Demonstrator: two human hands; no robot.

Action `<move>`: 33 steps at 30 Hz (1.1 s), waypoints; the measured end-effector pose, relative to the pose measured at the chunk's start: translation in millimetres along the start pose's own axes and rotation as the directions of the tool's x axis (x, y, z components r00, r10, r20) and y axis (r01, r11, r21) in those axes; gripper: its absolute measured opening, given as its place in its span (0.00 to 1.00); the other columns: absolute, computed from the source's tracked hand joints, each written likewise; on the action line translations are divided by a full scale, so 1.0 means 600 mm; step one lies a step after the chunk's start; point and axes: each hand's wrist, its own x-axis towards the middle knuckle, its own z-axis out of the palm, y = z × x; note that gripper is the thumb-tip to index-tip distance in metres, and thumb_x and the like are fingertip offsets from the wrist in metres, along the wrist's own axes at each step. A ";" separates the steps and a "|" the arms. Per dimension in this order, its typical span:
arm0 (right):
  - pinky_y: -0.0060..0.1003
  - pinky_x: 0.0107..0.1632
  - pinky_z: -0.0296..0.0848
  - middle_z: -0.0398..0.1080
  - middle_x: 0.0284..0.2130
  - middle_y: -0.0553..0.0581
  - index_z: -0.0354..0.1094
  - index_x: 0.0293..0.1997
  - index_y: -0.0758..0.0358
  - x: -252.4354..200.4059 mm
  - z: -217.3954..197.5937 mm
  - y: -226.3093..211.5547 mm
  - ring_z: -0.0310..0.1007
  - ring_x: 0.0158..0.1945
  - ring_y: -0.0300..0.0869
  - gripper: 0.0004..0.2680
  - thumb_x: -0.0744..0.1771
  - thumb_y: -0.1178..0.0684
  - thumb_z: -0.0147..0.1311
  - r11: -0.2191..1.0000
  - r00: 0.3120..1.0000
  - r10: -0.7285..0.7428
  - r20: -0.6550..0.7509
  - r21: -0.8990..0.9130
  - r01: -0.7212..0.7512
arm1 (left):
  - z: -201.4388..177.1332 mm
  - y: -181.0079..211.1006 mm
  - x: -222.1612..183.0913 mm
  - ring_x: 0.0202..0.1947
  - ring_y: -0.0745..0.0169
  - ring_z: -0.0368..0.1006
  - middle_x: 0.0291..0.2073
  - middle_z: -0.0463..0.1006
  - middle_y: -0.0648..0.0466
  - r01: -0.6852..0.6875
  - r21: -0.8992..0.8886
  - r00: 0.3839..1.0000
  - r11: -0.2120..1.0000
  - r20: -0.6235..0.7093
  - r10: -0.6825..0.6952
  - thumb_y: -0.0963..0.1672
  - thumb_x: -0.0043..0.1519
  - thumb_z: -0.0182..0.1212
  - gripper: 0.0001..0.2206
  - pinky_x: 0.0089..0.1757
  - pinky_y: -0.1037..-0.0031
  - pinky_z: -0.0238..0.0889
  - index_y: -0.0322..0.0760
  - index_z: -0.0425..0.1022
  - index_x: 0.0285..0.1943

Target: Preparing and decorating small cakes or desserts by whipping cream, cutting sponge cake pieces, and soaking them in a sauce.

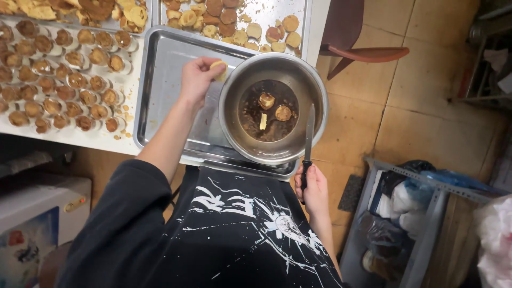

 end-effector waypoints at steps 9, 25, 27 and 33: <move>0.26 0.16 0.49 0.62 0.21 0.49 0.62 0.41 0.61 0.026 0.026 -0.010 0.53 0.15 0.30 0.14 0.73 0.42 0.37 0.999 0.997 0.041 -0.061 0.003 -0.040 | 0.077 0.031 0.227 0.43 0.63 0.81 0.45 0.83 0.51 0.063 0.136 0.996 0.989 0.060 -0.072 0.43 0.60 0.68 0.16 0.40 0.72 0.77 0.35 0.75 0.56; 0.26 0.16 0.49 0.62 0.21 0.49 0.62 0.40 0.61 -0.039 0.129 0.014 0.55 0.15 0.31 0.14 0.73 0.40 0.38 0.999 0.967 0.046 -0.249 0.024 -0.041 | 0.102 -0.010 0.289 0.52 0.48 0.66 0.44 0.74 0.52 -0.687 0.681 0.710 0.254 0.552 0.437 0.44 0.51 0.76 0.11 0.50 0.55 0.57 0.42 0.80 0.39; 0.26 0.16 0.50 0.62 0.21 0.49 0.62 0.40 0.61 -0.051 0.129 0.025 0.55 0.15 0.31 0.14 0.73 0.40 0.38 0.999 0.968 0.032 -0.248 0.006 -0.031 | 0.086 -0.002 0.273 0.50 0.48 0.67 0.43 0.75 0.52 -0.704 0.616 0.703 0.353 0.540 0.463 0.44 0.53 0.77 0.11 0.50 0.57 0.59 0.41 0.80 0.40; 0.26 0.16 0.50 0.63 0.21 0.49 0.63 0.41 0.61 -0.067 0.141 0.039 0.55 0.16 0.30 0.15 0.73 0.40 0.38 1.000 0.969 0.026 -0.245 -0.002 -0.027 | 0.040 0.000 0.224 0.34 0.53 0.73 0.32 0.80 0.52 -0.597 0.554 0.802 0.581 0.429 0.415 0.43 0.53 0.78 0.11 0.39 0.63 0.66 0.36 0.80 0.38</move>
